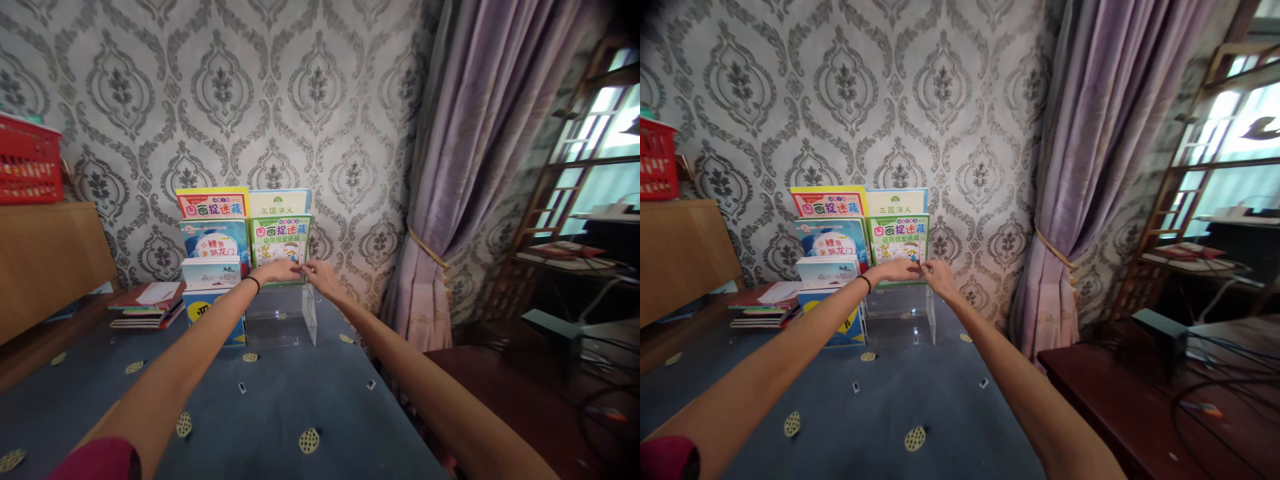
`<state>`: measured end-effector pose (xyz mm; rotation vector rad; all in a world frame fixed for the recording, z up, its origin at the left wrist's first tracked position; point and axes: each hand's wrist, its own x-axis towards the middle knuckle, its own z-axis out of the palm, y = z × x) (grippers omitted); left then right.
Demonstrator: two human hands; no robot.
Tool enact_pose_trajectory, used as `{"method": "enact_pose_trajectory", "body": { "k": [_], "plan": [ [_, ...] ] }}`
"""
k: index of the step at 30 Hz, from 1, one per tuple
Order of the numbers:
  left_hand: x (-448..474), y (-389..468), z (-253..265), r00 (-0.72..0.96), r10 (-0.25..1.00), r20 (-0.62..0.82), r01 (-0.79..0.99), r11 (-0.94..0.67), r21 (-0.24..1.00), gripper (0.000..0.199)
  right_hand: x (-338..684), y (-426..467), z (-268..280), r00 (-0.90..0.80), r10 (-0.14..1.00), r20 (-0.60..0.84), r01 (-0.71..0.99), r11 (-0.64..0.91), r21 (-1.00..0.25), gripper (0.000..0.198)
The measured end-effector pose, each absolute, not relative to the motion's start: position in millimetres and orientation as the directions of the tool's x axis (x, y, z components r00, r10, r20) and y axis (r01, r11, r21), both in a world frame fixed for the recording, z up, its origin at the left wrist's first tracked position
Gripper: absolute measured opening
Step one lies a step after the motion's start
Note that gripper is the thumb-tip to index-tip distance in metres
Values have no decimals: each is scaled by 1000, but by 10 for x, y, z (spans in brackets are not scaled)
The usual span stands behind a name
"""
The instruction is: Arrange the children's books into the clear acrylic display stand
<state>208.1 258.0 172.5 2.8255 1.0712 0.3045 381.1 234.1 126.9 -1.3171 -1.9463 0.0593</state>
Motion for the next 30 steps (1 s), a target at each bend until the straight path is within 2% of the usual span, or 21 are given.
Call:
{"method": "enact_pose_trajectory", "body": {
  "k": [14, 23, 30],
  "plan": [
    [1898, 2399, 1762, 709, 652, 271, 649, -753, 112, 22, 3800, 2311, 1259, -136, 803, 581, 762, 460, -457, 28],
    [1832, 2235, 1690, 690, 634, 350, 664, -746, 42, 34, 3771, 2282, 1286, -120, 797, 592, 751, 463, -471, 28],
    [1781, 2137, 1712, 706, 612, 358, 653, -757, 6, 34, 3765, 2238, 1314, -114, 804, 584, 728, 467, -502, 29]
  ]
}}
